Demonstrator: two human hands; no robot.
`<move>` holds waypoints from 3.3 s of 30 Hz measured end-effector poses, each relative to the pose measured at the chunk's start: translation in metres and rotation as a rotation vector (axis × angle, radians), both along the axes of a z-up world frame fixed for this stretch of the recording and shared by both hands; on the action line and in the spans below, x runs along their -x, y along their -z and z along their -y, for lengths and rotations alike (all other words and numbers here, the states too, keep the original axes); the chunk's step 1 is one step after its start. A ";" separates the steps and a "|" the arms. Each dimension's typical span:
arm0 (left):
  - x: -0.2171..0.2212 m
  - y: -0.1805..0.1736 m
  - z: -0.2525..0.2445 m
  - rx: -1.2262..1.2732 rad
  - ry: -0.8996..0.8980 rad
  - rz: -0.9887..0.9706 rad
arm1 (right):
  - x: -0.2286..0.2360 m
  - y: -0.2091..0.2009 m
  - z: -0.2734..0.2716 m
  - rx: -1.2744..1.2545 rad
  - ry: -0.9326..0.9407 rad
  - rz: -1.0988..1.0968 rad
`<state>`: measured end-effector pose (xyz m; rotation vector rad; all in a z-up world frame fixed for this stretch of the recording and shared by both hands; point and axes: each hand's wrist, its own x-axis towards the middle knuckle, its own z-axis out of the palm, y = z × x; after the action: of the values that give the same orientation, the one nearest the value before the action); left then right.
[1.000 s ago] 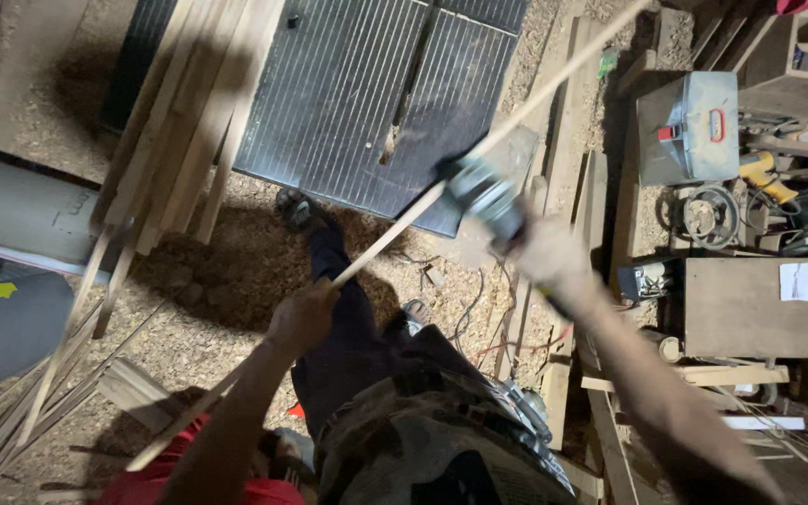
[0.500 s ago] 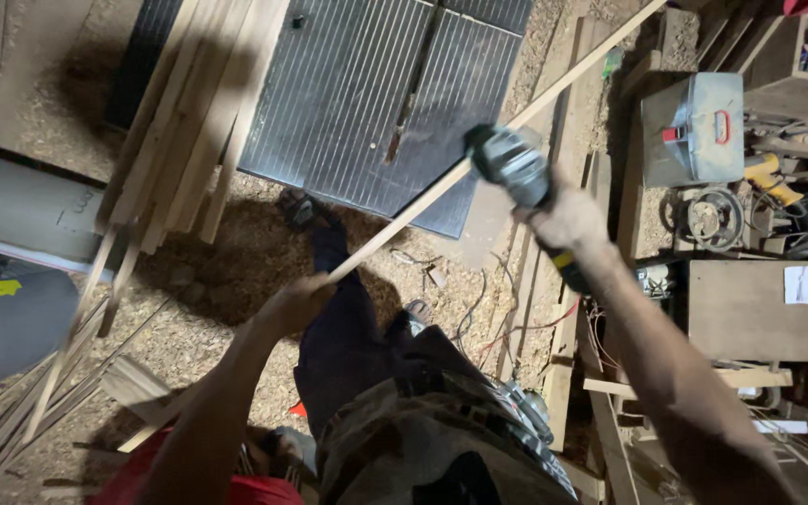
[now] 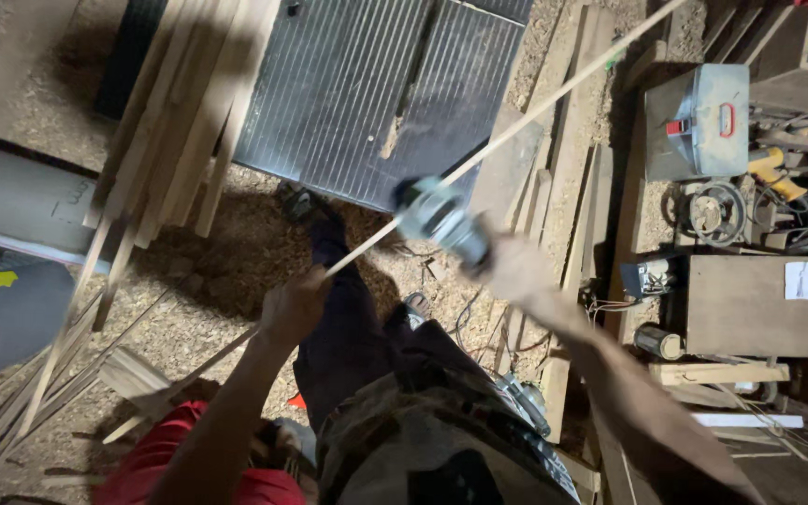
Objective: The person sands the edge of a thin wooden strip with an angle grinder.
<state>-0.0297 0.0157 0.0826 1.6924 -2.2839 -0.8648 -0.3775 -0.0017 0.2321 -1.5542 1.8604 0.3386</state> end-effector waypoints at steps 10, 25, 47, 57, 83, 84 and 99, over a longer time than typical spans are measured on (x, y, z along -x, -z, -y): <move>0.024 0.009 -0.021 0.427 -0.092 0.205 | 0.052 -0.005 0.017 0.105 0.184 -0.104; 0.020 0.020 -0.017 0.502 -0.110 0.101 | 0.074 -0.006 0.034 0.097 0.180 -0.102; 0.022 0.000 -0.008 0.497 -0.024 0.250 | 0.088 -0.004 0.053 0.126 0.182 -0.178; 0.028 -0.011 -0.016 0.556 -0.079 0.052 | -0.025 -0.012 -0.002 -0.089 -0.002 -0.023; 0.013 0.002 -0.004 0.370 -0.018 -0.065 | -0.014 -0.015 0.002 -0.077 0.087 0.039; 0.013 0.002 -0.004 0.375 -0.020 -0.063 | 0.000 -0.016 0.007 -0.087 0.174 -0.016; 0.005 0.017 -0.001 0.235 0.030 -0.059 | -0.036 -0.008 0.001 -0.112 0.039 0.004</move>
<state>-0.0351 0.0165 0.0661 1.5162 -2.2747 -0.6141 -0.3415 -0.0025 0.2398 -1.4408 1.8339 0.4140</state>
